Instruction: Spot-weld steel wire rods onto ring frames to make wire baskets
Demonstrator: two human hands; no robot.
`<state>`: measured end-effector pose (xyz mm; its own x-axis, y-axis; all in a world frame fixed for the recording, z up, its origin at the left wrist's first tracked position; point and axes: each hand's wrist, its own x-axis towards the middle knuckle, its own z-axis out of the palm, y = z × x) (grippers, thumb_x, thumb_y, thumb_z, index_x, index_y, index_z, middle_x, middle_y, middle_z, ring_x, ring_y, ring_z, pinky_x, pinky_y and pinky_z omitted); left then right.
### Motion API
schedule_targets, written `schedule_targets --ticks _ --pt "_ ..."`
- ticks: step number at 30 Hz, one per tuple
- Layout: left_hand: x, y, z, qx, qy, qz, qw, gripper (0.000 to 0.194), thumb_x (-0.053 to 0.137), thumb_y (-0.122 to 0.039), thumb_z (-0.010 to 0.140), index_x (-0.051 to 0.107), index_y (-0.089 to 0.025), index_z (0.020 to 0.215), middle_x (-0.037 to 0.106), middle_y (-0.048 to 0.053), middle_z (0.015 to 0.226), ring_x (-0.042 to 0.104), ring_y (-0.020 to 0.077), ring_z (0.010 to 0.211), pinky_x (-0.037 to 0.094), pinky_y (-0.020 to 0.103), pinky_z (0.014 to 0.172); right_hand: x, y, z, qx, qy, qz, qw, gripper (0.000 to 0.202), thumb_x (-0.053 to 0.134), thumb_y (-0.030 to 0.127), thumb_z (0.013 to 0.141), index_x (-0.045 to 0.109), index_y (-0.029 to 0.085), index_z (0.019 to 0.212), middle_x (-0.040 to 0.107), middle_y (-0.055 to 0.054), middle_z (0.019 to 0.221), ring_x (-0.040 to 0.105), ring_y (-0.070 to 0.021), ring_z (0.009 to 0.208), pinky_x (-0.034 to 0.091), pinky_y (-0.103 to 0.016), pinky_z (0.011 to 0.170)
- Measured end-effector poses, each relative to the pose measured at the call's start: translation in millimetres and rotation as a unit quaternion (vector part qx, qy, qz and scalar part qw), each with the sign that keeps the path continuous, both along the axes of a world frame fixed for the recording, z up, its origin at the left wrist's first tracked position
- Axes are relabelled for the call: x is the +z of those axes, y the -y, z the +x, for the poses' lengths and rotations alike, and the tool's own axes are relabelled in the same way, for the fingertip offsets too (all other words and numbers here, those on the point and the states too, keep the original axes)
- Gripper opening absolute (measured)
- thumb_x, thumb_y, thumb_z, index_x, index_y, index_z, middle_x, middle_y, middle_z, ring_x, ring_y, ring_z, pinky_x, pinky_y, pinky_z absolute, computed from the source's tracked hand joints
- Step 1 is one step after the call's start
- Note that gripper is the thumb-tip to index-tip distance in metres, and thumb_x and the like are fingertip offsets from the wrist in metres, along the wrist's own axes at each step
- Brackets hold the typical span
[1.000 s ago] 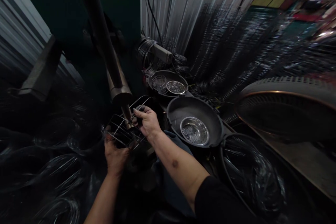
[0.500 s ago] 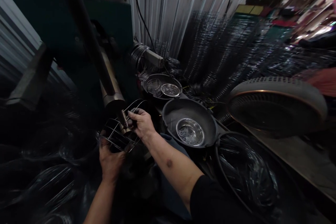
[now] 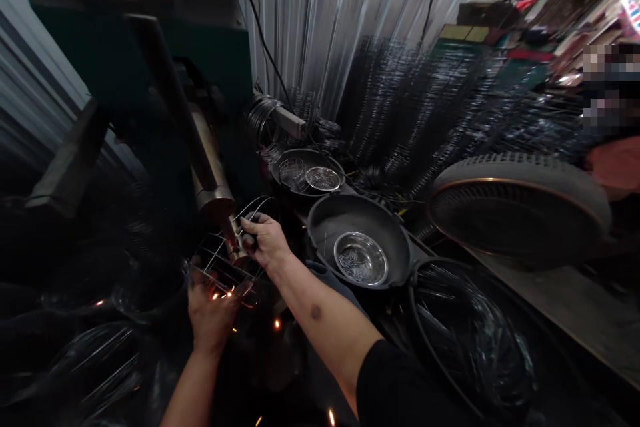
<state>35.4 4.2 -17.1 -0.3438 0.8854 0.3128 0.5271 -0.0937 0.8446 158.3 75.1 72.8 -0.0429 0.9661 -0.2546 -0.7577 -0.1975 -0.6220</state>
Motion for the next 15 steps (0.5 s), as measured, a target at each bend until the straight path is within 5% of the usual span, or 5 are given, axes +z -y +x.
schedule_targets --ticks 7,15 --pt "8.2 5 -6 0.018 -0.055 0.046 0.997 0.118 0.076 -0.068 0.052 0.032 -0.014 0.147 0.052 0.019 0.124 0.053 0.0376 0.113 0.043 0.055 0.099 2.2 -2 -3 0.01 0.025 -0.019 0.999 0.026 0.076 0.011 0.067 0.05 0.016 0.066 0.054 0.007 0.046 0.045 -0.0051 0.035 0.036 -0.015 0.035" --pt "-17.9 20 -14 0.005 -0.09 0.105 0.99 0.107 0.075 -0.063 0.06 0.032 -0.016 0.145 0.053 0.017 0.124 0.05 0.0357 0.118 0.039 0.052 0.104 -11.6 19 2 0.001 -0.014 -0.005 1.0 0.021 0.066 0.03 0.081 0.054 0.017 0.07 0.057 0.004 0.049 0.043 -0.0077 0.034 0.029 -0.018 0.035"
